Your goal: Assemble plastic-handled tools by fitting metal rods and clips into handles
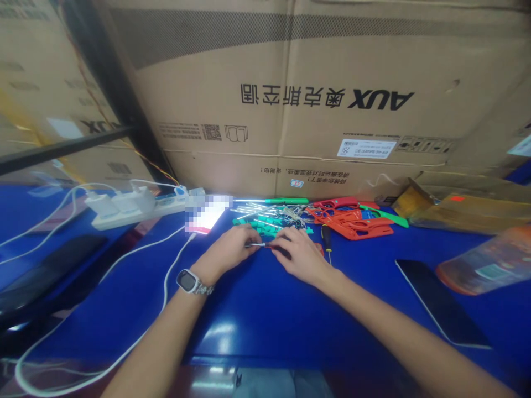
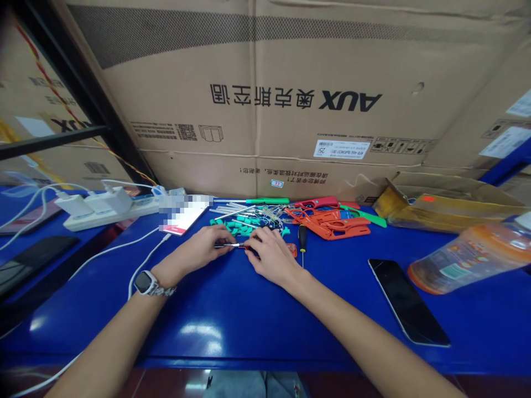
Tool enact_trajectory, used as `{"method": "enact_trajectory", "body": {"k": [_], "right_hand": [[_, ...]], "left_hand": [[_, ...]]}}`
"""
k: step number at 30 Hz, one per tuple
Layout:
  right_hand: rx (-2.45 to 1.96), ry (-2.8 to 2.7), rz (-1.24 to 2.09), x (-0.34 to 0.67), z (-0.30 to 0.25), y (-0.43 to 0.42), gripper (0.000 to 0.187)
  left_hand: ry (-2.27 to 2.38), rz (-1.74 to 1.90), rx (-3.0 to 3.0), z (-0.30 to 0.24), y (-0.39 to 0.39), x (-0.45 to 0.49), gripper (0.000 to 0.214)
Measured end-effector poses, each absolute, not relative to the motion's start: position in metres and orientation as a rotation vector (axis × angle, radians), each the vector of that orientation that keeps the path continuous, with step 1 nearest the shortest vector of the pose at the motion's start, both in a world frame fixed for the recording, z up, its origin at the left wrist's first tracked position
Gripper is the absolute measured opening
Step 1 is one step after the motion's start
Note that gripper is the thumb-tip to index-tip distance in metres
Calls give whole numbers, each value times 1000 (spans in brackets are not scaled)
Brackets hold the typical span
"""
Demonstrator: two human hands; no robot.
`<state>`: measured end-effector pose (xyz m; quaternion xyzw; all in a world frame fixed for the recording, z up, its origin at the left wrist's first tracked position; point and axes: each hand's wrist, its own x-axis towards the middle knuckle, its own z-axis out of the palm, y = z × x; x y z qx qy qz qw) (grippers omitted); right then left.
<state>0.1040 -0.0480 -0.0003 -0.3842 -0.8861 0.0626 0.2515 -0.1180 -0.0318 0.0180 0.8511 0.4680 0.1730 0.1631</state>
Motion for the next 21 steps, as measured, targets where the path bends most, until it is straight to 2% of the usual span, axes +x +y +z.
{"method": "enact_trajectory", "body": {"k": [16,21], "right_hand": [[-935,-2295,422,103,-11,-48,22],[-937,-2289,442,104,-13,-47,23]], "left_hand": [[1234,545,2480,10,-29,-111,11],[1207,556,2546,7,-29,-110,19]]}}
